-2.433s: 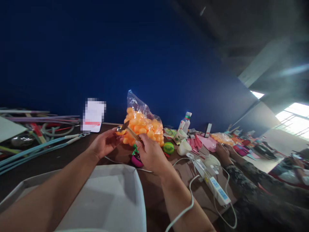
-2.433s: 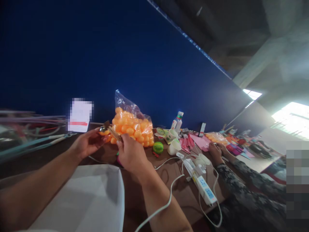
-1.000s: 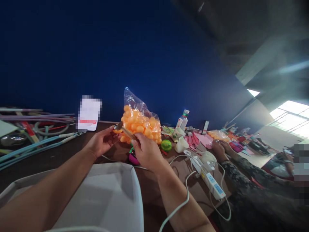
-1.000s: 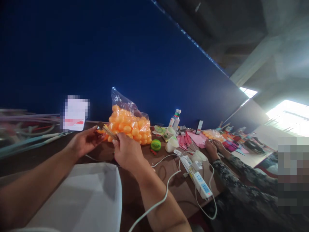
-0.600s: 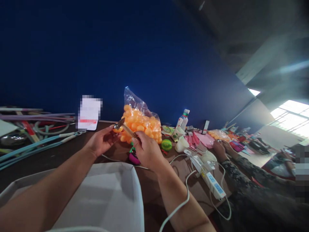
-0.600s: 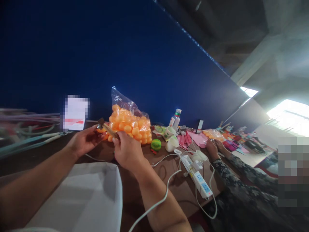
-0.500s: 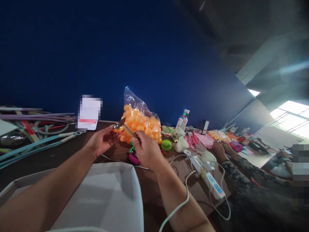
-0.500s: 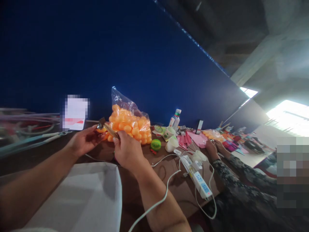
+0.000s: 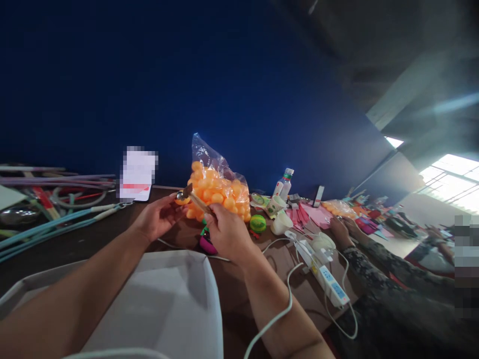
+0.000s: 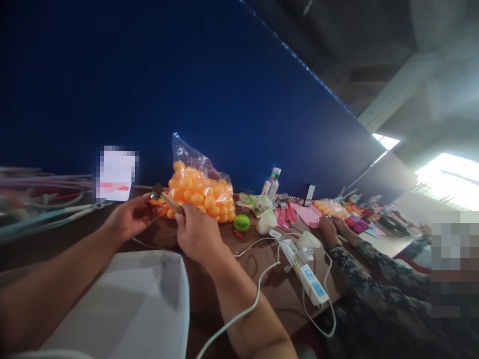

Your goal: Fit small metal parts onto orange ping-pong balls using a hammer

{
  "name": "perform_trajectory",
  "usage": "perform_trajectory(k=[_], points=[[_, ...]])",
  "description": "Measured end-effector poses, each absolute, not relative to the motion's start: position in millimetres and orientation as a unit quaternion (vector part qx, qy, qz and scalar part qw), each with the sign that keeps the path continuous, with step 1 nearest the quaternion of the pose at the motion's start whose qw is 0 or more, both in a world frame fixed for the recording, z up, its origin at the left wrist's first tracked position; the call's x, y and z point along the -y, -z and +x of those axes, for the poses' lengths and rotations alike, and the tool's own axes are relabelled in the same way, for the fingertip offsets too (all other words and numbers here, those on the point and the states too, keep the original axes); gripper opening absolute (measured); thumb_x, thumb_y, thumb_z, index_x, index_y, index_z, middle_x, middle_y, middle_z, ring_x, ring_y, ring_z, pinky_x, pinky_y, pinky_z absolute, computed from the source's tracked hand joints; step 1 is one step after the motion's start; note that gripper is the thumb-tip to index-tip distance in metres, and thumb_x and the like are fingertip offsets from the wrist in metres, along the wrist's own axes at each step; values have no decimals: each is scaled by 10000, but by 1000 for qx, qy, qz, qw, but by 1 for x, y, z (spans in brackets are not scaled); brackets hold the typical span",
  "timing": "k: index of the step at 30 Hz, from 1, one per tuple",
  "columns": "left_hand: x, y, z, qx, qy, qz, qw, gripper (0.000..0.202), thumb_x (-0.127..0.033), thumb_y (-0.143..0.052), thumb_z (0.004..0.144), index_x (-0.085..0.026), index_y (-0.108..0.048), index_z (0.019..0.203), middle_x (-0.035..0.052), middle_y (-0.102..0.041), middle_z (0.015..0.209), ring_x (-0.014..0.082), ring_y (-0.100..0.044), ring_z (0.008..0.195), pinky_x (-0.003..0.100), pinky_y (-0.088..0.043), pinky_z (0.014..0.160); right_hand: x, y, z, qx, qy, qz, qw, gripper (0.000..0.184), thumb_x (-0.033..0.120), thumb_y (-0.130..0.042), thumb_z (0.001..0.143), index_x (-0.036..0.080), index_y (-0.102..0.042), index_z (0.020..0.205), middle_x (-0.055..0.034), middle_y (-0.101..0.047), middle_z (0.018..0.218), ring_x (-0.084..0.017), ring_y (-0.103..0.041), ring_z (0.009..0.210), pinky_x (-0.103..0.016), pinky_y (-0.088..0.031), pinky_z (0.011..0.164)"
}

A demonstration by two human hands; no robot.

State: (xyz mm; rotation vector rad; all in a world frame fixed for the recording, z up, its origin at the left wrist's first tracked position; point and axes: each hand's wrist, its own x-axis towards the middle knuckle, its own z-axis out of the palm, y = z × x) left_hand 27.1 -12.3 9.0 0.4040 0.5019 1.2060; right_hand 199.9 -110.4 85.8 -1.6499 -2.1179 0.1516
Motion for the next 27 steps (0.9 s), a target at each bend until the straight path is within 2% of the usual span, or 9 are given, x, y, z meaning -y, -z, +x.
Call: perform_trajectory(k=[6,13,23,27], points=[[13,-11,27,-243,-559,176,773,183,-72,-502,862,-82,-684,846,108,-705,710,177,-694,609,259,-605,596,111,-88,200,762,-63,-602,231,242,322,-392,957,193,-542,1096,-54,-674,888,-188,-599,776,-286,-382,669],[13,-12,27,-242,-560,178,772,203,-84,-472,884,-63,-673,875,117,-708,729,181,-701,623,264,-606,601,110,-84,200,767,-57,-596,231,246,321,-386,959,192,-539,1102,-62,-681,932,-195,-612,817,-296,-390,701],[13,-12,28,-249,-563,172,769,178,-72,-506,864,-65,-681,828,113,-704,701,177,-690,603,260,-602,588,109,-86,200,764,-50,-607,213,251,334,-375,962,191,-535,1090,-53,-681,922,-186,-609,796,-284,-369,668],[14,-14,29,-246,-555,180,774,171,-59,-518,844,-68,-687,871,109,-708,726,181,-695,638,255,-596,587,110,-88,201,766,-43,-613,188,233,325,-389,953,193,-547,1062,-50,-684,896,-191,-614,793,-285,-360,661]])
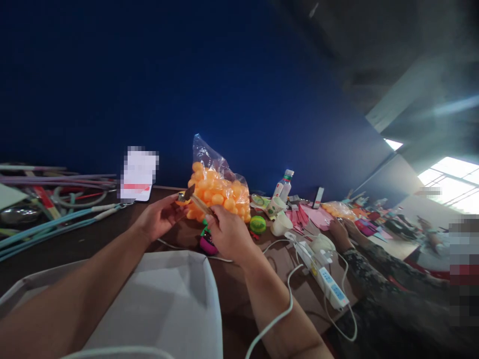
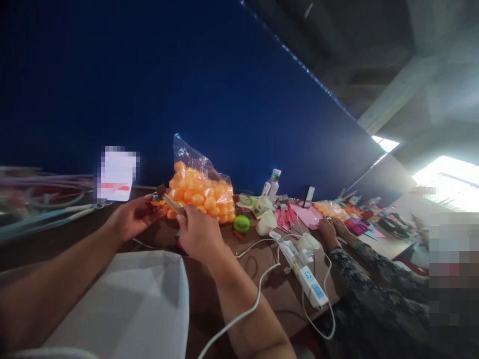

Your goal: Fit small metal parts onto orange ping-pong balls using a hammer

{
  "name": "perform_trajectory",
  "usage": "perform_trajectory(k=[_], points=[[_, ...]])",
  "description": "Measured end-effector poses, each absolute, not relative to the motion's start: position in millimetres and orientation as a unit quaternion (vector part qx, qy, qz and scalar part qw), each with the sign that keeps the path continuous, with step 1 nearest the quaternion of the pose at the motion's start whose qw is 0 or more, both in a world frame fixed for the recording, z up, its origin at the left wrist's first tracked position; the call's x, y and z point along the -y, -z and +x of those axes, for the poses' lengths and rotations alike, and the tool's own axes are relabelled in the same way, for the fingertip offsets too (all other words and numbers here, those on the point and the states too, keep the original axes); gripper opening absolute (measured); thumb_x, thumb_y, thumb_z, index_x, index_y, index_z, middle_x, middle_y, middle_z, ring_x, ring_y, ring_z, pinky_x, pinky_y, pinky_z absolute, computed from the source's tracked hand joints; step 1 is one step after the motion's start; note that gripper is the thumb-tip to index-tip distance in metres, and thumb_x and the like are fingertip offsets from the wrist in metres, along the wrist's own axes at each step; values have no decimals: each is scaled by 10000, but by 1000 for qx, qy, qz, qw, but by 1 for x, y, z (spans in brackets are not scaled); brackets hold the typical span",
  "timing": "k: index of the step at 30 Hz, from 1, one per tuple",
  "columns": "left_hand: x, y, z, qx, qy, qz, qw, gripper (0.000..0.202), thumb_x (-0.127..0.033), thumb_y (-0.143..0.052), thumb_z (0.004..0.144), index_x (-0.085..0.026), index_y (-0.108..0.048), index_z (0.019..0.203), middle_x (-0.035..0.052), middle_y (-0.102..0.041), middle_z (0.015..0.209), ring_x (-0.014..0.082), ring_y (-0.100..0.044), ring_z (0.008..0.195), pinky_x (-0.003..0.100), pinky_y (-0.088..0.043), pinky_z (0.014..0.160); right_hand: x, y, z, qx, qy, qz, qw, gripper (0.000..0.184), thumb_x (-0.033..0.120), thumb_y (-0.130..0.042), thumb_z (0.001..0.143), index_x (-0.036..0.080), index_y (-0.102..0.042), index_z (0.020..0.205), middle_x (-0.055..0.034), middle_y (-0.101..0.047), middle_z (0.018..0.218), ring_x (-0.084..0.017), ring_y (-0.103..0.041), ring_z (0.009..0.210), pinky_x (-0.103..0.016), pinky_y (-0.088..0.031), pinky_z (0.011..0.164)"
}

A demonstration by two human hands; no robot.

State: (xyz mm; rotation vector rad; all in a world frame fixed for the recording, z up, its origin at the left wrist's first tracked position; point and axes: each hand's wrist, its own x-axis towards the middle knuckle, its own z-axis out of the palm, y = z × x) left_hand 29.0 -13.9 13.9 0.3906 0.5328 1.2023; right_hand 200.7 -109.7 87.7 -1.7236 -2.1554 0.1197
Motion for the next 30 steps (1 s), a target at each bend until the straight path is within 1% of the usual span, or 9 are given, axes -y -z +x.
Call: perform_trajectory(k=[4,9,12,14,16,19,24,27,30], points=[[16,-17,29,-247,-557,184,771,211,-73,-492,859,-58,-683,949,104,-709,735,160,-681,610,248,-592,598,110,-88,200,775,-52,-597,201,248,339,-373,962,196,-536,1083,-44,-685,910,-183,-621,802,-276,-373,671],[14,-12,28,-251,-556,191,769,181,-69,-542,823,-100,-705,896,89,-717,746,157,-680,636,239,-585,619,112,-88,198,776,-31,-609,159,246,338,-399,953,202,-553,1087,-52,-693,935,-196,-630,820,-282,-375,670],[13,-11,28,-245,-565,205,761,183,-90,-548,835,-99,-711,917,96,-731,801,159,-684,661,240,-585,611,119,-96,200,820,-67,-551,142,245,334,-419,952,218,-572,1104,-37,-692,1005,-175,-629,889,-263,-394,711],[13,-11,27,-251,-564,208,759,191,-96,-526,857,-76,-709,906,112,-730,790,161,-683,652,247,-590,611,123,-101,200,868,-106,-474,101,227,316,-467,930,233,-597,1096,-17,-690,1041,-163,-625,937,-248,-403,740],[13,-11,27,-252,-565,204,759,217,-90,-492,878,-67,-708,893,120,-729,778,161,-682,640,251,-594,612,127,-100,198,909,-141,-391,34,229,305,-530,888,246,-618,1090,-1,-692,1040,-160,-624,946,-240,-407,736],[12,-11,27,-237,-567,205,762,244,-91,-467,893,-66,-710,903,133,-733,796,163,-687,652,251,-598,609,130,-89,187,934,-174,-307,-57,244,309,-556,849,246,-630,1073,-1,-695,999,-157,-625,862,-239,-399,662],[12,-11,26,-242,-564,202,764,234,-90,-479,887,-58,-710,892,130,-726,755,167,-688,637,247,-597,594,133,-63,169,934,-203,-261,-139,286,364,-519,847,249,-621,1088,-12,-694,950,-153,-593,724,-244,-336,532],[13,-12,26,-250,-561,203,763,230,-88,-483,882,-57,-708,911,133,-727,761,169,-689,637,250,-596,592,133,-62,171,934,-202,-256,-142,274,388,-505,867,254,-647,1060,-6,-701,929,-149,-596,731,-245,-336,543],[14,-13,27,-249,-560,219,759,235,-85,-495,868,-57,-705,969,133,-734,799,176,-694,663,261,-597,601,128,-75,183,926,-162,-332,-76,245,356,-488,899,243,-685,992,-9,-708,979,-147,-617,830,-245,-368,621]])
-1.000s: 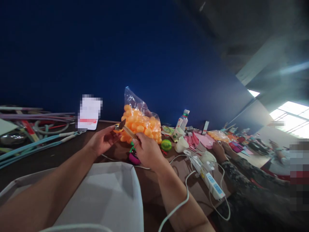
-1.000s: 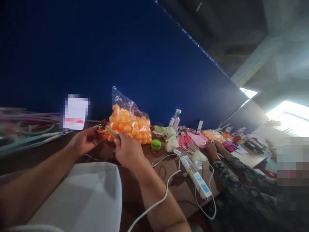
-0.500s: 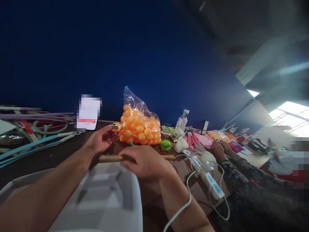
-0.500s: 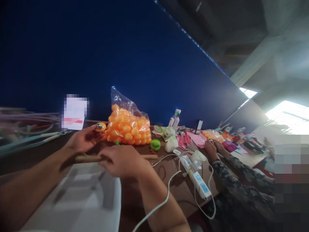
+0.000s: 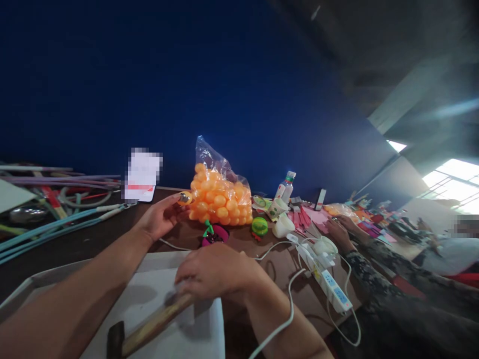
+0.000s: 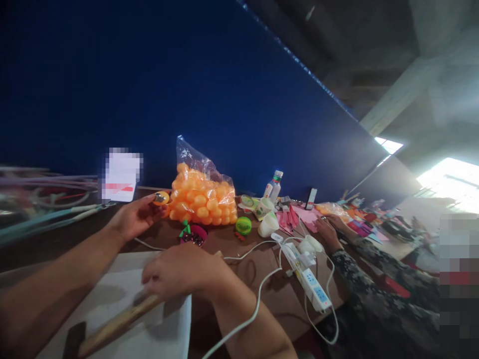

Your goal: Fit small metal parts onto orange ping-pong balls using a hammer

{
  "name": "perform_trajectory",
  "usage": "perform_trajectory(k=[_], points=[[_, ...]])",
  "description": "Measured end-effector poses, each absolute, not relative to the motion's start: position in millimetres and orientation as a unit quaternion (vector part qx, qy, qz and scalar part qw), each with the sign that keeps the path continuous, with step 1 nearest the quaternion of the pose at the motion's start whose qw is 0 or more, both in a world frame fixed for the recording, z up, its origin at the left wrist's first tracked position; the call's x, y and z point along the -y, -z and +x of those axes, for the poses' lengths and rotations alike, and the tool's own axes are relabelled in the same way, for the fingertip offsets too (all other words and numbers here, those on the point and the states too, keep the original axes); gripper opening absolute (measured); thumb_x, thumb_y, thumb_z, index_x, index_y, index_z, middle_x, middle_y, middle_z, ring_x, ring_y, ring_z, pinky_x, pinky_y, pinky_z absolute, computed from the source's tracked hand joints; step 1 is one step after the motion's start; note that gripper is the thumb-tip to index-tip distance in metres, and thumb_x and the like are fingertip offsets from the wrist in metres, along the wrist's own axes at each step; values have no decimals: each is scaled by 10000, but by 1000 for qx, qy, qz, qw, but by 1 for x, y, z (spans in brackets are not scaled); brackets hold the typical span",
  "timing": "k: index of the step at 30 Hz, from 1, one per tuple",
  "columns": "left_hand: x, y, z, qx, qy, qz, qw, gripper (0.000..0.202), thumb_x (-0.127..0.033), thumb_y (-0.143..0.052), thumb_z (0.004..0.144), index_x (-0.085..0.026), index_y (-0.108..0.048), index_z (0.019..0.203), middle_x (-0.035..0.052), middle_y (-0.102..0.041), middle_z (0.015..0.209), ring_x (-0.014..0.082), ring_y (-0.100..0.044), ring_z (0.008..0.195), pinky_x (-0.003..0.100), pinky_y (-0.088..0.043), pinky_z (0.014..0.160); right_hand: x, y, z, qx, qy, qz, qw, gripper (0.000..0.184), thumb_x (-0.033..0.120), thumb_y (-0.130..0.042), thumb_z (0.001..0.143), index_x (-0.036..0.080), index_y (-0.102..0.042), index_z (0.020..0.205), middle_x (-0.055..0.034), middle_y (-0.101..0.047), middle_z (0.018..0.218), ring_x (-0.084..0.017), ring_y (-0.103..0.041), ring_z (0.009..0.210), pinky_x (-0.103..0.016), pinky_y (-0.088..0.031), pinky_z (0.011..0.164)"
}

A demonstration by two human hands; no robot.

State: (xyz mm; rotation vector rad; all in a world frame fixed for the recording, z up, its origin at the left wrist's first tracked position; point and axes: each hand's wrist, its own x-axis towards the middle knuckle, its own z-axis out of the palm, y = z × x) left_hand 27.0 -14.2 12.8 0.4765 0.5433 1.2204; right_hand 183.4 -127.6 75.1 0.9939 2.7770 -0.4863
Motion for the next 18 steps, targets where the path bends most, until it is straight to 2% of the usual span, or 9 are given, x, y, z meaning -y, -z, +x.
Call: perform_trajectory(k=[3,6,10,18], points=[[15,-13,28,-244,-555,232,761,244,-85,-509,856,-57,-705,998,133,-741,834,170,-692,664,262,-595,608,120,-91,200,-887,79,455,-2,271,350,-462,931,226,-702,954,-23,-713,974,-155,-622,899,-255,-374,680],[16,-12,28,-244,-548,241,763,238,-96,-525,851,-71,-710,1000,124,-744,831,166,-689,642,263,-590,597,111,-99,215,-823,18,567,-19,297,378,-441,935,235,-700,923,-23,-719,929,-164,-630,855,-265,-374,677],[16,-9,27,-266,-546,242,757,188,-100,-576,821,-95,-718,945,116,-747,832,173,-698,665,267,-588,612,101,-93,224,-769,-23,639,5,284,369,-454,904,247,-710,882,-37,-726,892,-204,-648,842,-289,-392,659],[12,-4,28,-277,-544,249,752,159,-124,-630,795,-108,-717,928,101,-749,830,167,-694,657,264,-583,624,88,-70,215,-790,-7,608,80,245,227,-496,799,209,-739,827,-79,-734,864,-229,-671,828,-289,-418,621]])
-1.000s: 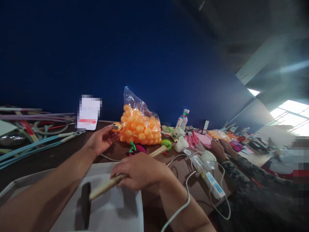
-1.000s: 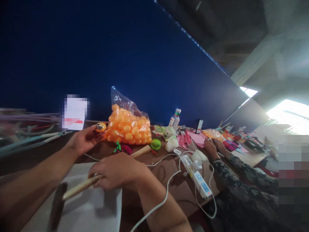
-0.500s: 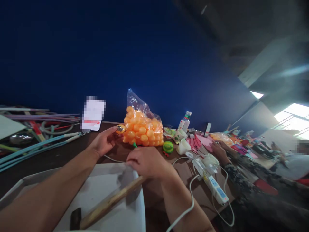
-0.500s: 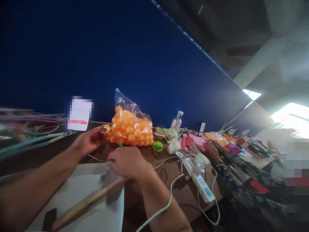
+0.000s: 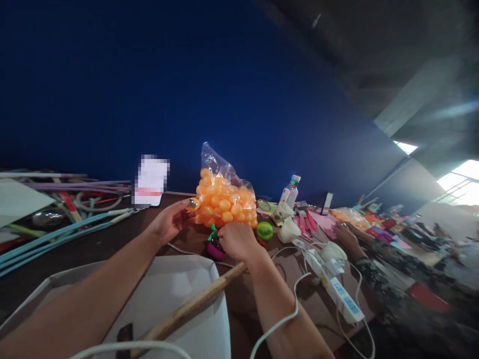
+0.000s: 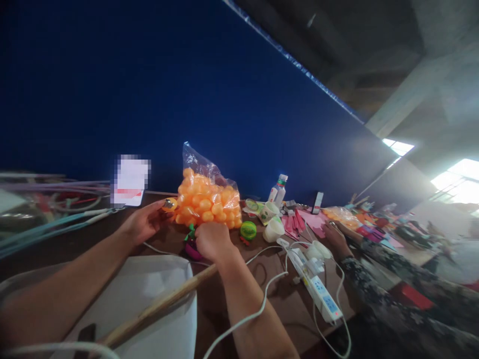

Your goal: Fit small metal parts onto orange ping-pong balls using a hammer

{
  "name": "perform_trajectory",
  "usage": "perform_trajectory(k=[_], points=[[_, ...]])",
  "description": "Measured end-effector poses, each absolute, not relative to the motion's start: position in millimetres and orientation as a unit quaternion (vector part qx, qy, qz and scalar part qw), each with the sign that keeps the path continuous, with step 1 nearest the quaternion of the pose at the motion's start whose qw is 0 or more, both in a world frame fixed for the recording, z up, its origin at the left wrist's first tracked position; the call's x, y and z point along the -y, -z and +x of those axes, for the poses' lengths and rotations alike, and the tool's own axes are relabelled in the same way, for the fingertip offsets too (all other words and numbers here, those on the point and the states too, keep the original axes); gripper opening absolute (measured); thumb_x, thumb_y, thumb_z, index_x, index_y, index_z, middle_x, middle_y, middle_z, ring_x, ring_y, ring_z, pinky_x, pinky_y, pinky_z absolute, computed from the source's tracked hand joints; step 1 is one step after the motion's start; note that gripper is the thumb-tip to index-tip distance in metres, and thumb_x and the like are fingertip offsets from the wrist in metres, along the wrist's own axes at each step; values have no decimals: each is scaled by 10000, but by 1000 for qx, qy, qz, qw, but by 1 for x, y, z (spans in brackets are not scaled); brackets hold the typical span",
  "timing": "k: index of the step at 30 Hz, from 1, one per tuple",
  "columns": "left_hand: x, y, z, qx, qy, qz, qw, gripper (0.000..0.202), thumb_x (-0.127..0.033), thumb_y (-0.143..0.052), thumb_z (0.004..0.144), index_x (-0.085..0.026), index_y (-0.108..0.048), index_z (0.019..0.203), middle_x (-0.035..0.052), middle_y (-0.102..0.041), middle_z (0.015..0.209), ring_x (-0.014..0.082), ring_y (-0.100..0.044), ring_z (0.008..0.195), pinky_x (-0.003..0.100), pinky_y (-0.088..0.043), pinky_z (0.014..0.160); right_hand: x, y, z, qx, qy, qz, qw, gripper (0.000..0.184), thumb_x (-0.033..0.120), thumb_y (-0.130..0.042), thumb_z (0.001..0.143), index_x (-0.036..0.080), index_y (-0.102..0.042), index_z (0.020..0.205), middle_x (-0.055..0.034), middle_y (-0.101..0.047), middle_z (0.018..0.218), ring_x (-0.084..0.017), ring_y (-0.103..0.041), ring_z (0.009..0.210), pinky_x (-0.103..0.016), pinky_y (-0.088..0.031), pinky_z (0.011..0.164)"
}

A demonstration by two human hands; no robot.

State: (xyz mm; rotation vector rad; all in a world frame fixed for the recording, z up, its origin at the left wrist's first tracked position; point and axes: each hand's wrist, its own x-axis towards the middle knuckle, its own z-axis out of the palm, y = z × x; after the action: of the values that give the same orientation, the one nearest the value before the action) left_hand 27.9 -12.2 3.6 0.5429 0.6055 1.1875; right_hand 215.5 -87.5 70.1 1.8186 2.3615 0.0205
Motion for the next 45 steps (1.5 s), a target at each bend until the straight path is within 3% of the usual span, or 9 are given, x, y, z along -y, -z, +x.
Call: perform_trajectory(k=[11,45], points=[[14,-7,30,-294,-541,247,749,151,-108,-592,823,-93,-710,916,117,-742,790,172,-689,620,259,-578,562,83,-64,212,-790,-21,599,129,244,266,-550,759,214,-753,885,-81,-741,875,-253,-683,845,-296,-447,617],[15,-5,31,-311,-523,273,745,133,-119,-615,806,-97,-686,917,106,-728,765,171,-683,611,248,-575,538,83,-62,211,-801,-22,582,139,279,307,-523,821,161,-738,924,-127,-734,879,-283,-686,891,-333,-500,732]])
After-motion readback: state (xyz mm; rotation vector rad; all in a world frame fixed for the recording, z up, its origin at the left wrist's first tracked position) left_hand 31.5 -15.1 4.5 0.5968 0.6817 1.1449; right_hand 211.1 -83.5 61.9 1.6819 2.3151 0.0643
